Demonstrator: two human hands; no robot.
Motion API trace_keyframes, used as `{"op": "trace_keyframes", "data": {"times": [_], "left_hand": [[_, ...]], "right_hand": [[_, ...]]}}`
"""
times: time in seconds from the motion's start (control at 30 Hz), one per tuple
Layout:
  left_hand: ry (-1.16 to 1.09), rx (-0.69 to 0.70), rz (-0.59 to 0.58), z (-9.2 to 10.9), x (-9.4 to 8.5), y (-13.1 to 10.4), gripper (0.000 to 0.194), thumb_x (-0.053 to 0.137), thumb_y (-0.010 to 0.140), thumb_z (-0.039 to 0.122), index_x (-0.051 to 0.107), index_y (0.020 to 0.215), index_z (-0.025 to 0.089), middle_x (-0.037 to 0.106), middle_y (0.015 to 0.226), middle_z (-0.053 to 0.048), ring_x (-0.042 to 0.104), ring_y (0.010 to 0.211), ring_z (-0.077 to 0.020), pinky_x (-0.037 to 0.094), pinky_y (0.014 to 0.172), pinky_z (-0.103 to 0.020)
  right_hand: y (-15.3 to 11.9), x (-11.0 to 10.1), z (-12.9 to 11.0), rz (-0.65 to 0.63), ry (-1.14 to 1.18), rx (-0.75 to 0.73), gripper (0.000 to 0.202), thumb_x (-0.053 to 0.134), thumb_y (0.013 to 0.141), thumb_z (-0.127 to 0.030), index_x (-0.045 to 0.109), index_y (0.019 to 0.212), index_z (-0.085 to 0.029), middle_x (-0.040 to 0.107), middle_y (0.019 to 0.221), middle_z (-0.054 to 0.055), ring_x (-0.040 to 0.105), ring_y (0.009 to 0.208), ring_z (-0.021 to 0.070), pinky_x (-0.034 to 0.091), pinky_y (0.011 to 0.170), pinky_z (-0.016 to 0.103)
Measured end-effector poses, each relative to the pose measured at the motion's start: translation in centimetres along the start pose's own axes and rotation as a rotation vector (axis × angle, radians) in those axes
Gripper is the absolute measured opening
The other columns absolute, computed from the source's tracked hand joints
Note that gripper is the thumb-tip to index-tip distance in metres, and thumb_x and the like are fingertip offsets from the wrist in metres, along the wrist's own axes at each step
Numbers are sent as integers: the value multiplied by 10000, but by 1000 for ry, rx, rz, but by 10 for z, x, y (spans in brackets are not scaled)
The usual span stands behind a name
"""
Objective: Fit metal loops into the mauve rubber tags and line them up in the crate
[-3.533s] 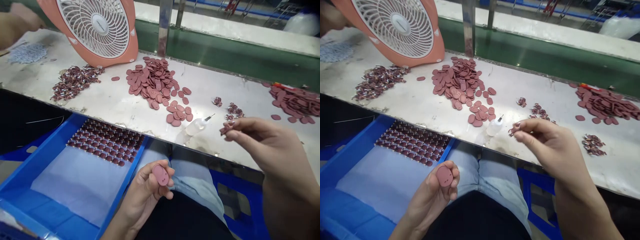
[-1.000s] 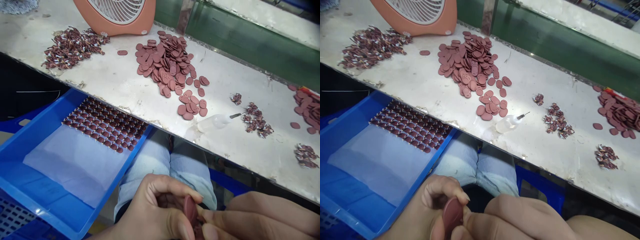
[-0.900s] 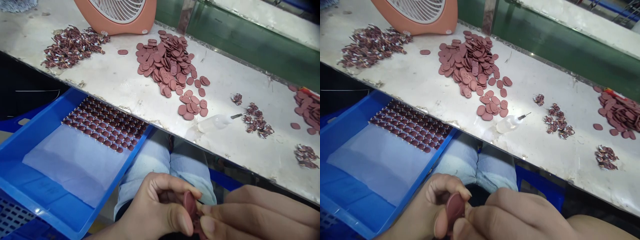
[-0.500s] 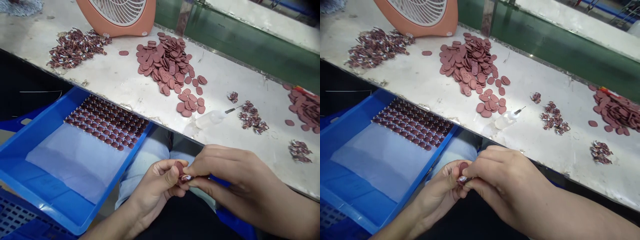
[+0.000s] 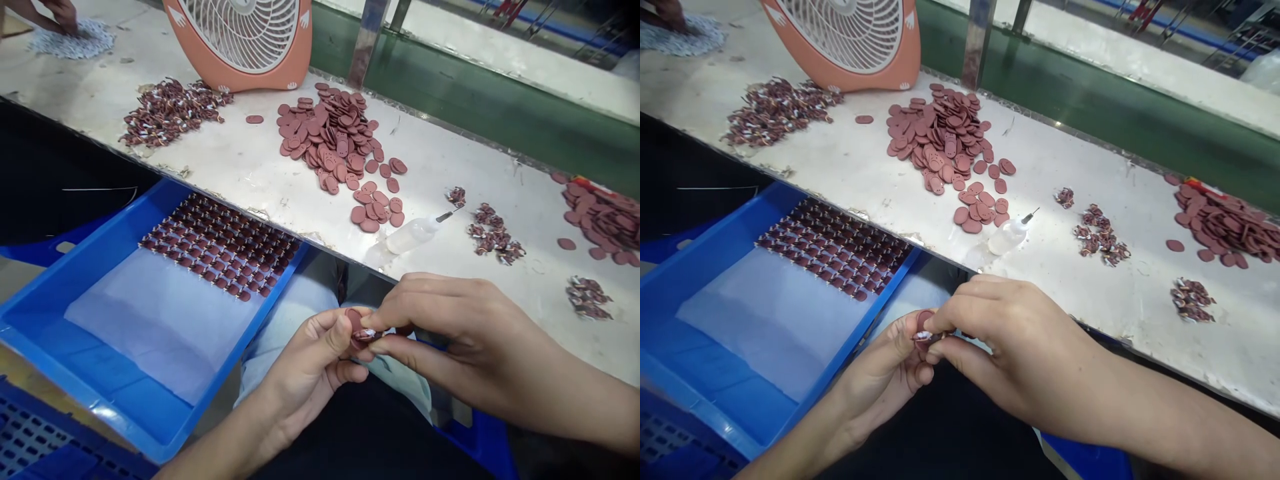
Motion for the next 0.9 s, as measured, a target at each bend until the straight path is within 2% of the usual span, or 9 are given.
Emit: {"op": "trace_keyframes", "data": {"times": [0.13,0.27,0.4,0.57,0.9], "left_hand": [[-26,9,-52,0,-1,0,211,785,793,350,767,836,145,678,703,-1,652,607,-65,559,522,-113],[-100,-18,-85,1,-3,0,217,799,781,344,762,867,148,717,769,-15,677,621,-75,569,510,-125],[-154,-64,-78,1,-6,-1,225,801,779,357,745,847,150,740,802,-31,683,610,-76,558,478,-121],[-184,-55,-70,4,-10,-2,229,835,743,336,719,766,140,735,729,-12,683,592,-74,562,485,-120],[-186,-36,-63,14,-18,2,248,800,773,372,724,829,143,720,734,-3,688,621,-83,589,492,-143]], "right_hand": [[2,-1,-6,-7,-7,-6,112,642,939,-200,669,1047,-214,689,882,-10,631,800,99,491,693,196],[2,-9,-13,55,-50,-65,319,683,925,-306,638,1222,-199,711,963,23,647,847,116,521,718,202],[5,-14,-4,145,-25,-24,159,638,951,-228,709,1094,-221,729,907,-2,651,783,87,506,689,178],[12,2,7,109,91,47,150,649,939,-231,730,1064,-254,719,842,-19,646,722,80,488,625,184],[26,13,14,103,194,85,119,682,903,-177,753,987,-220,696,772,-20,618,654,56,453,576,158]]}}
Point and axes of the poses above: each hand's wrist, its own y-axis towards the middle knuckle, its own x-axis out of the palm, z = x × y, the point moved 9 cm from there along y, towards the middle knuckle
